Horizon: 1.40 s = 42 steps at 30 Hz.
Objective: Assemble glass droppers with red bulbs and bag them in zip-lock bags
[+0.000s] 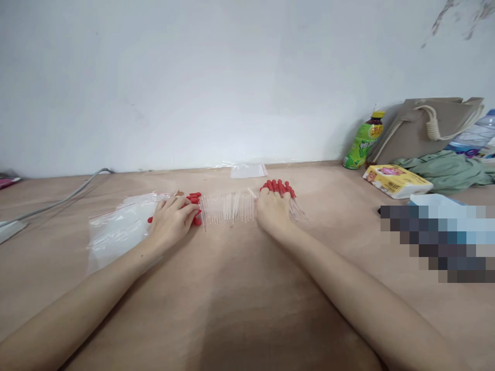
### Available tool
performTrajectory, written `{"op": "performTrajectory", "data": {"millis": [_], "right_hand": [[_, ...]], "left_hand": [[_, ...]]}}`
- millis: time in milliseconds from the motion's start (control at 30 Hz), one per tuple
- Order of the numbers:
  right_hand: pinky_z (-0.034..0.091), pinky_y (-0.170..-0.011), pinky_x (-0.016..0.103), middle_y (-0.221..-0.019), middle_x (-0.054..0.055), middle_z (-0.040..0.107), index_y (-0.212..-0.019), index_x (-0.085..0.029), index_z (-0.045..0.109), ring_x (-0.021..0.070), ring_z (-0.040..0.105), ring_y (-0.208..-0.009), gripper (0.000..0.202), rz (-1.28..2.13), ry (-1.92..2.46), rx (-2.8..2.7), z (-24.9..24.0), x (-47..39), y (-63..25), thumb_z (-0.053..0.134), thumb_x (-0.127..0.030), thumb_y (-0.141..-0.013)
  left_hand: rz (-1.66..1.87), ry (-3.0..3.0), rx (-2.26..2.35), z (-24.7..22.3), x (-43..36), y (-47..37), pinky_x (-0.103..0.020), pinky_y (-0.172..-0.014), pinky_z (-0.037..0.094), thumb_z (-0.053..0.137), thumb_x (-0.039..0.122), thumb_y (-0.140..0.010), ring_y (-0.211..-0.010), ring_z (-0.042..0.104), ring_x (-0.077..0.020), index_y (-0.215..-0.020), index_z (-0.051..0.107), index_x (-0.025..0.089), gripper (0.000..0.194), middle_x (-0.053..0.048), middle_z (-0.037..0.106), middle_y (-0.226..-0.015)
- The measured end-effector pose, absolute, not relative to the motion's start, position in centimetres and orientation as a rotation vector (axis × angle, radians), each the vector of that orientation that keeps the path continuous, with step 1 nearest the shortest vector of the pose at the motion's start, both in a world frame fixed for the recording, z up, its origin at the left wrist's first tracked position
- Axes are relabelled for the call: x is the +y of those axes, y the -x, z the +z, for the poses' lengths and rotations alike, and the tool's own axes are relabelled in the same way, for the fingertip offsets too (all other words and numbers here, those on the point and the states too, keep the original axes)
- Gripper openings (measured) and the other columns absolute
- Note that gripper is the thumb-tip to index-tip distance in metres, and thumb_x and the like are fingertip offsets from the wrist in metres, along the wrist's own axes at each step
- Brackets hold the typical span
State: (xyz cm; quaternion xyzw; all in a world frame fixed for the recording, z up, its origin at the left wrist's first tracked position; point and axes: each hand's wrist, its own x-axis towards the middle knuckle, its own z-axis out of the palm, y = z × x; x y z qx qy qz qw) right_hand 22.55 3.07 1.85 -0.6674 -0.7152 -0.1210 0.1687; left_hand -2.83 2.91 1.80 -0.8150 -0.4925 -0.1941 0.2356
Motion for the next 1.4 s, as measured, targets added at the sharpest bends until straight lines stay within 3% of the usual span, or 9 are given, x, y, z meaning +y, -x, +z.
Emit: {"op": "performTrajectory", "data": {"millis": [100,267,600,733,900,1400], "right_hand": [[0.024,-0.076,0.037,-0.074,0.011,0.065,-0.088,-0.01,0.053,0.0219,0.056,-0.067,0.025,-0.338,1.605,-2.126,1.1,1.9,-22.7,0.031,-0.023,-0.09],[0.021,-0.083,0.036,-0.082,0.008,0.068,-0.101,-0.013,0.053,0.0178,0.056,-0.076,0.022,-0.34,1.234,-2.115,-1.2,0.5,-23.1,0.035,-0.019,-0.089],[0.022,-0.084,0.034,-0.079,0.003,0.064,-0.088,-0.018,0.057,0.014,0.056,-0.074,0.018,-0.168,1.157,-2.037,-2.1,0.1,-23.5,0.039,-0.02,-0.088],[0.023,-0.086,0.034,-0.077,0.002,0.065,-0.086,-0.018,0.055,0.0125,0.056,-0.069,0.015,-0.084,1.041,-2.1,-1.7,-0.8,-23.4,0.041,-0.023,-0.087],[0.022,-0.089,0.036,-0.072,0.0,0.065,-0.086,-0.019,0.056,0.0106,0.056,-0.063,0.016,-0.071,0.952,-2.19,-1.2,-1.4,-23.3,0.041,-0.024,-0.088],[0.026,-0.083,0.033,-0.067,-0.002,0.061,-0.087,-0.02,0.059,0.0093,0.053,-0.063,0.016,0.028,0.806,-2.293,-0.9,-1.1,-23.0,0.043,-0.02,-0.087]], "left_hand": [[-0.52,2.194,-1.341,1.5,3.1,2.6,-0.042,-0.072,0.034,0.045,0.025,-0.084,-0.086,0.049,-0.0274,-0.082,0.066,0.022,0.021,-0.008,0.059,-0.086],[-0.472,2.12,-1.39,1.2,3.1,2.4,-0.041,-0.067,0.036,0.05,0.03,-0.081,-0.084,0.051,-0.027,-0.071,0.065,0.02,0.021,-0.009,0.058,-0.082],[-0.855,2.337,-1.399,1.5,2.0,1.5,-0.036,-0.074,0.041,0.044,0.027,-0.086,-0.086,0.053,-0.0227,-0.082,0.053,0.018,0.013,-0.007,0.058,-0.084],[-1.049,2.699,-1.363,0.2,-0.1,-0.4,-0.027,-0.062,0.045,0.044,0.026,-0.088,-0.071,0.057,-0.0156,-0.09,0.05,0.018,0.01,-0.003,0.06,-0.08],[-1.188,2.846,-1.282,-1.0,-1.0,-1.6,-0.026,-0.065,0.049,0.05,0.026,-0.086,-0.078,0.062,-0.0148,-0.104,0.053,0.019,0.019,-0.003,0.066,-0.089],[-1.335,2.894,-1.124,-0.9,-0.8,-1.3,-0.023,-0.066,0.049,0.053,0.02,-0.084,-0.072,0.062,-0.013,-0.094,0.062,0.018,0.014,-0.003,0.068,-0.082]]}}
